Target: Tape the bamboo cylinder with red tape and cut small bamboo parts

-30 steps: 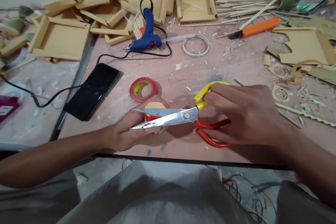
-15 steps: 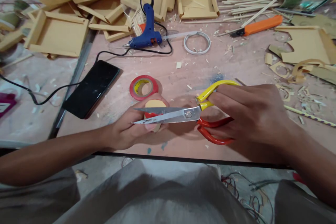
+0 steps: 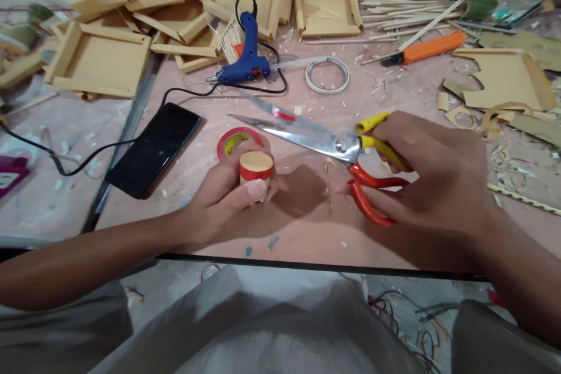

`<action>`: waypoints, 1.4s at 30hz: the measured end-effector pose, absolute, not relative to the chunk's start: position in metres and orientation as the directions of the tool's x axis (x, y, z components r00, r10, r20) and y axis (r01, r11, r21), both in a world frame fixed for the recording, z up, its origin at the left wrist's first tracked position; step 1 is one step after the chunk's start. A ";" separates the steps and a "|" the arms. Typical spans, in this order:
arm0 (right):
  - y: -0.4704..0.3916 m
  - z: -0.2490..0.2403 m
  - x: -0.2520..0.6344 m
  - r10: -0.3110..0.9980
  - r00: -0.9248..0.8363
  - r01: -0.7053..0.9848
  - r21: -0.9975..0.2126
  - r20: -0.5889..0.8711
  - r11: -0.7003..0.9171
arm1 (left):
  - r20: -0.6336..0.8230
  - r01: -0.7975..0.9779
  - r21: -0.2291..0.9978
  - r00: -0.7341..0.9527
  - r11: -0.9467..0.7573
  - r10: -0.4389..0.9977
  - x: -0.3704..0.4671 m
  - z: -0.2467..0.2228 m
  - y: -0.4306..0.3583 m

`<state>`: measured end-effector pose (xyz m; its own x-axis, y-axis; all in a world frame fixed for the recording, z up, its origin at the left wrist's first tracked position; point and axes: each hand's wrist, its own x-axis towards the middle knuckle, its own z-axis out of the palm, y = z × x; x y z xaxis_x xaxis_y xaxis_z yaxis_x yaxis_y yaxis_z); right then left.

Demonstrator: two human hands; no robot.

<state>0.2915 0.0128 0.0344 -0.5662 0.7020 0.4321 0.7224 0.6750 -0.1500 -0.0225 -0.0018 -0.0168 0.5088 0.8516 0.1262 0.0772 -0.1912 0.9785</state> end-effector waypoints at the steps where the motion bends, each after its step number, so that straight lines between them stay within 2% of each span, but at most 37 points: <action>1: 0.015 0.035 0.292 0.719 -0.561 0.725 -0.176 0.410 0.666 | 0.118 0.076 0.980 0.506 -0.181 0.854 -0.022 -0.017 -0.002; 4: 0.022 0.032 0.297 0.729 -0.578 0.729 -0.170 0.367 0.663 | 0.153 0.068 0.974 0.498 -0.214 0.854 -0.021 -0.017 -0.001; 9: 0.031 0.023 0.301 0.768 -0.491 0.810 -0.108 0.412 0.576 | 0.211 0.028 0.967 0.465 -0.252 0.860 -0.020 -0.016 -0.001; 16: 0.048 0.019 0.312 0.901 -0.346 0.920 -0.094 0.262 0.381 | 0.180 0.095 0.962 0.483 -0.256 0.857 -0.019 -0.012 0.000; 18: 0.053 0.015 0.317 0.911 -0.319 0.936 -0.061 0.260 0.346 | 0.151 0.125 0.962 0.493 -0.242 0.857 -0.020 -0.010 0.001; 23: 0.064 0.005 0.327 0.941 -0.244 0.968 0.117 0.233 0.222 | 0.129 0.179 0.945 0.562 -0.272 0.817 -0.023 -0.008 0.000; 26: 0.068 0.002 0.329 0.962 -0.191 0.978 0.120 0.195 0.170 | 0.168 0.183 0.925 0.589 -0.333 0.790 -0.025 -0.009 0.001; 29: 0.065 0.006 0.326 0.951 -0.227 0.973 -0.003 0.210 0.233 | 0.230 0.168 0.898 0.608 -0.406 0.760 -0.024 -0.010 0.001; 32: 0.052 0.016 0.315 0.896 -0.387 0.887 -0.180 0.217 0.426 | 0.301 0.122 0.885 0.587 -0.449 0.752 -0.022 -0.010 0.001; 34: 0.039 0.023 0.305 0.826 -0.502 0.789 -0.256 0.256 0.559 | 0.345 0.069 0.886 0.563 -0.459 0.751 -0.019 -0.010 0.001; 38: 0.013 0.028 0.285 0.680 -0.664 0.631 -0.255 0.312 0.733 | 0.410 0.023 0.865 0.544 -0.501 0.732 -0.017 -0.014 -0.001; 42: 0.001 0.024 0.274 0.642 -0.711 0.594 -0.244 0.287 0.767 | 0.415 0.000 0.864 0.565 -0.503 0.713 -0.017 -0.016 -0.003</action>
